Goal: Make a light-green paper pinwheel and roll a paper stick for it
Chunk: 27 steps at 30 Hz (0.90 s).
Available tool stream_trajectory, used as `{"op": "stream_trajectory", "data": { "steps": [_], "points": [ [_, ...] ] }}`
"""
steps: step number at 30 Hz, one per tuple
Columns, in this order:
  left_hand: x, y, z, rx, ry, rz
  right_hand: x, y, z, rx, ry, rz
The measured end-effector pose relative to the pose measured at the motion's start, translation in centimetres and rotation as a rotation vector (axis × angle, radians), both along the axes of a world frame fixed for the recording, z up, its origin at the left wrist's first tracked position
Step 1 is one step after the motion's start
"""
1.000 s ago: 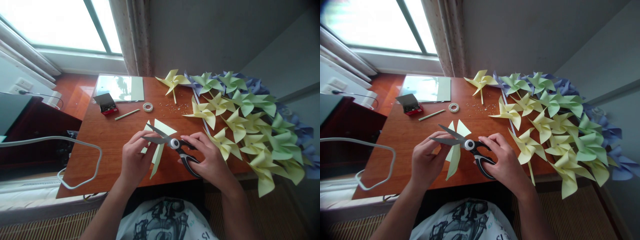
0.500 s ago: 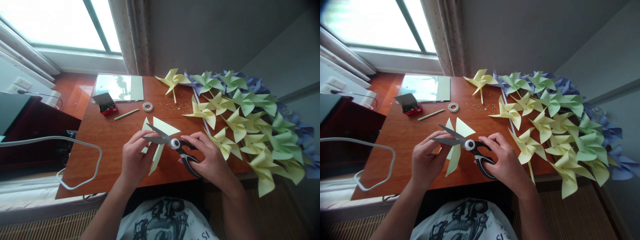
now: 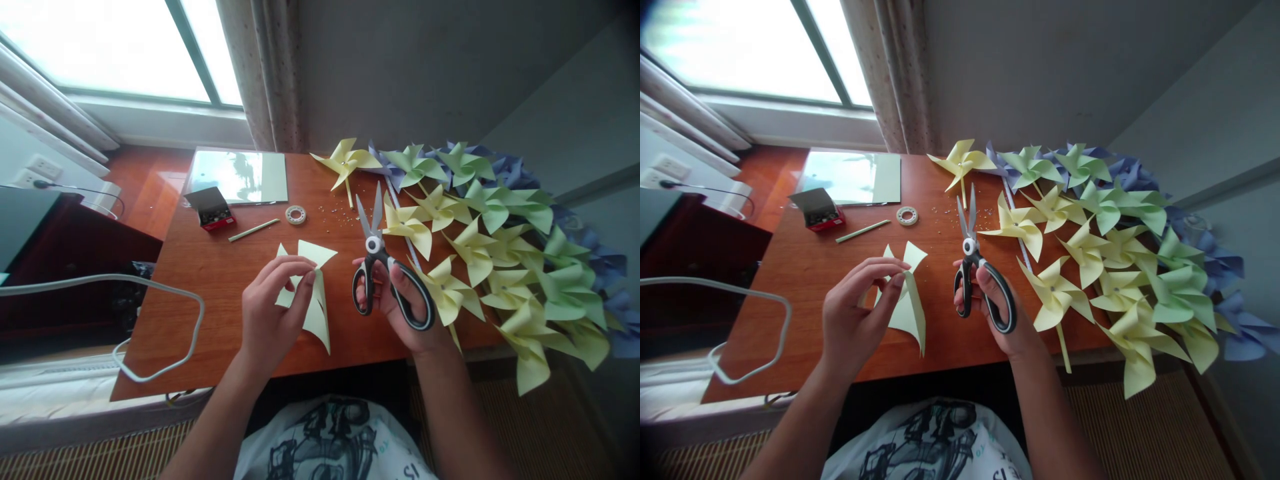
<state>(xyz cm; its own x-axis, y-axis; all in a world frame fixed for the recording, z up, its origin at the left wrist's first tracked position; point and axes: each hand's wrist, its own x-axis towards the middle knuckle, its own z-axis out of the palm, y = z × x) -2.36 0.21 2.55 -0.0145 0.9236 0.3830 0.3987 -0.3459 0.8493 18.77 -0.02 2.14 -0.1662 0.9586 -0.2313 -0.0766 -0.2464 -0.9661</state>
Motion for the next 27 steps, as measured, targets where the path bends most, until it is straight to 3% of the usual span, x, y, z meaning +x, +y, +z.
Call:
{"op": "stream_trajectory", "data": {
  "steps": [3, 7, 12, 19, 27],
  "points": [
    [-0.2, -0.1, -0.1, -0.026, 0.013, 0.040, -0.1, 0.6, -0.3, -0.044, 0.010, -0.033],
    [-0.4, -0.3, -0.2, -0.036, 0.064, 0.122, 0.0, 1.0, -1.3, -0.037, -0.241, -0.091],
    [-0.3, -0.1, -0.5, -0.033, 0.030, 0.142, 0.3, 1.0, -2.9, 0.132, -0.556, -0.148],
    [-0.5, -0.1, -0.8, -0.090, -0.006, 0.065, -0.5, 1.0, -3.5, 0.340, -1.104, -0.185],
    [-0.3, -0.2, -1.1, -0.148, -0.104, 0.082, -1.0, 1.3, -4.4, 0.383, -1.312, -0.146]
  ]
}}
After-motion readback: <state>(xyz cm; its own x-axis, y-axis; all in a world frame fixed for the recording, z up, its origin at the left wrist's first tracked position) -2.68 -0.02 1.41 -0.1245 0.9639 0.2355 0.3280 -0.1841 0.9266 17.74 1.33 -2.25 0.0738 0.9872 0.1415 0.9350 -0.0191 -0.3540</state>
